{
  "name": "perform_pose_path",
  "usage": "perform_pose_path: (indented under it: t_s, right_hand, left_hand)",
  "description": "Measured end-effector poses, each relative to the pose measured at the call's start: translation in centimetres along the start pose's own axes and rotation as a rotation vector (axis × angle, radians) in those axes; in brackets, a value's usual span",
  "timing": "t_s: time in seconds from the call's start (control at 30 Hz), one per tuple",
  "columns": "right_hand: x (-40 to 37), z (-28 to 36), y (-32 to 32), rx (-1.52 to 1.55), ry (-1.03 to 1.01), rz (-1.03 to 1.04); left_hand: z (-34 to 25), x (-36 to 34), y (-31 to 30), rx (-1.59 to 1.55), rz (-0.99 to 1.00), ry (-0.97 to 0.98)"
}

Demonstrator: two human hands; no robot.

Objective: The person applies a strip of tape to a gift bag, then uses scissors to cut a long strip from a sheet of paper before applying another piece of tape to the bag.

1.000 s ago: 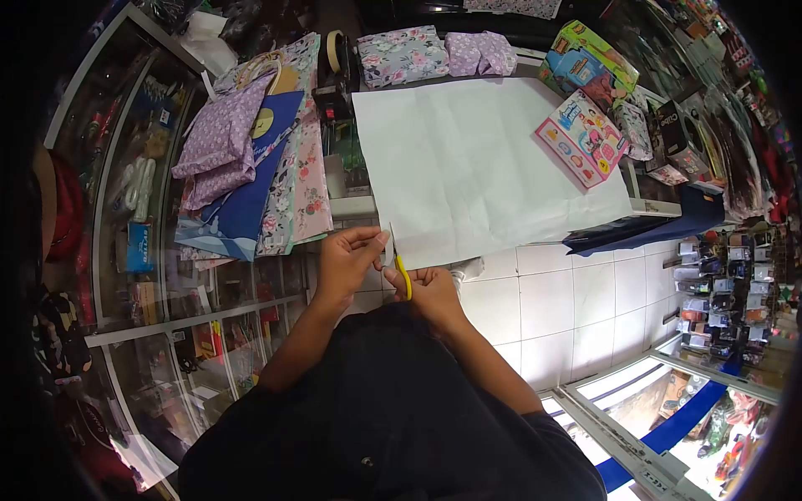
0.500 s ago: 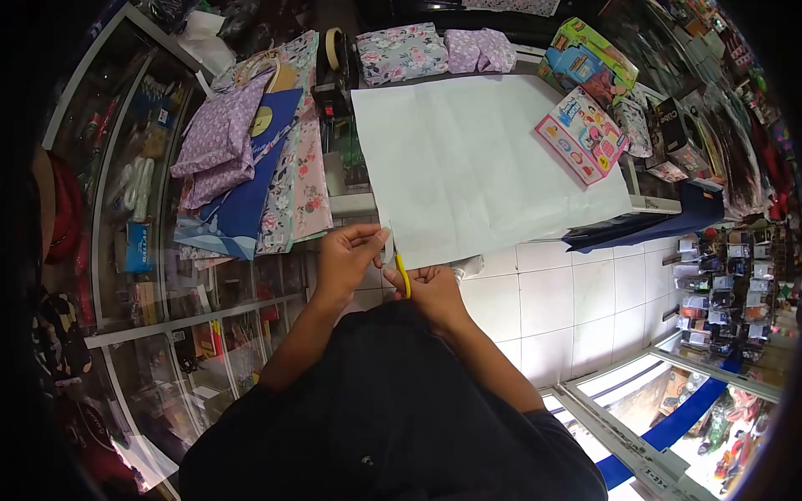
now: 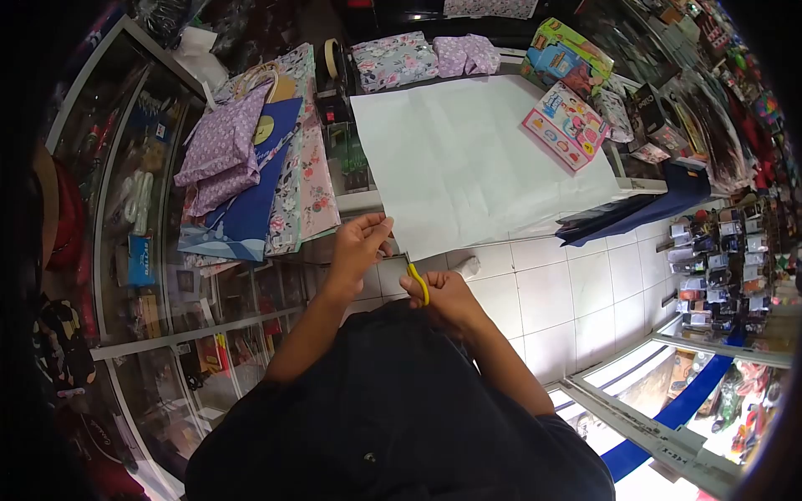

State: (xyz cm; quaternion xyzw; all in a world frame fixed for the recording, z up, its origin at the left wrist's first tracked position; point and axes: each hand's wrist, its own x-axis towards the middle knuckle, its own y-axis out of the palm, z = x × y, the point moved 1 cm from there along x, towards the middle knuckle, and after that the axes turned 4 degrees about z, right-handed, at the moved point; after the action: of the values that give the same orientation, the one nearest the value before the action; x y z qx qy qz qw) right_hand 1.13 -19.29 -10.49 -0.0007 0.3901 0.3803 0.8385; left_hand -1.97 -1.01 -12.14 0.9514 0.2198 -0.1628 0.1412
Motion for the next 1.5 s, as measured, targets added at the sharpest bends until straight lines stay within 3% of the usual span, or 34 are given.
perform_pose_path:
  t_s: [0.13, 0.2, 0.3, 0.43, 0.5, 0.77, 1.03, 1.33, 1.5]
  right_hand:
    - [-1.7, 0.6, 0.3, -0.119, -0.050, -0.103]
    - [-2.7, 1.1, 0.2, -0.136, -0.093, -0.104]
    - [-3.4, 1.8, -0.2, -0.158, -0.147, -0.119]
    - [-2.7, 2.4, -0.7, -0.139, -0.105, -0.054]
    - [-2.0, 3.0, -0.2, 0.012, -0.097, -0.035]
    - [0.6, 4.3, -1.3, -0.144, 0.035, 0.099]
    - [0.3, 7.5, -0.4, -0.253, 0.191, 0.076]
    - [-0.9, 8.5, -0.4, -0.110, 0.315, 0.193]
    - [-1.7, 9.4, -0.6, -0.194, 0.329, 0.214]
  left_hand:
    - [-0.2, 0.3, -0.3, 0.022, 0.046, -0.020]
    - [-0.4, 0.4, -0.5, -0.062, 0.033, -0.129]
    - [0.3, 0.7, -0.3, -0.028, 0.023, -0.049]
    - [0.4, 0.7, -0.1, -0.012, -0.001, -0.057]
    - [0.2, 0.7, -0.1, -0.062, 0.003, -0.072]
    - [-0.6, 0.7, 0.3, -0.081, -0.029, -0.157]
    - [-2.1, -0.1, 0.5, -0.145, -0.041, -0.216]
    - [-2.8, -0.4, 0.9, -0.203, -0.071, -0.252]
    - [-2.4, -0.5, 1.1, -0.149, -0.072, -0.221]
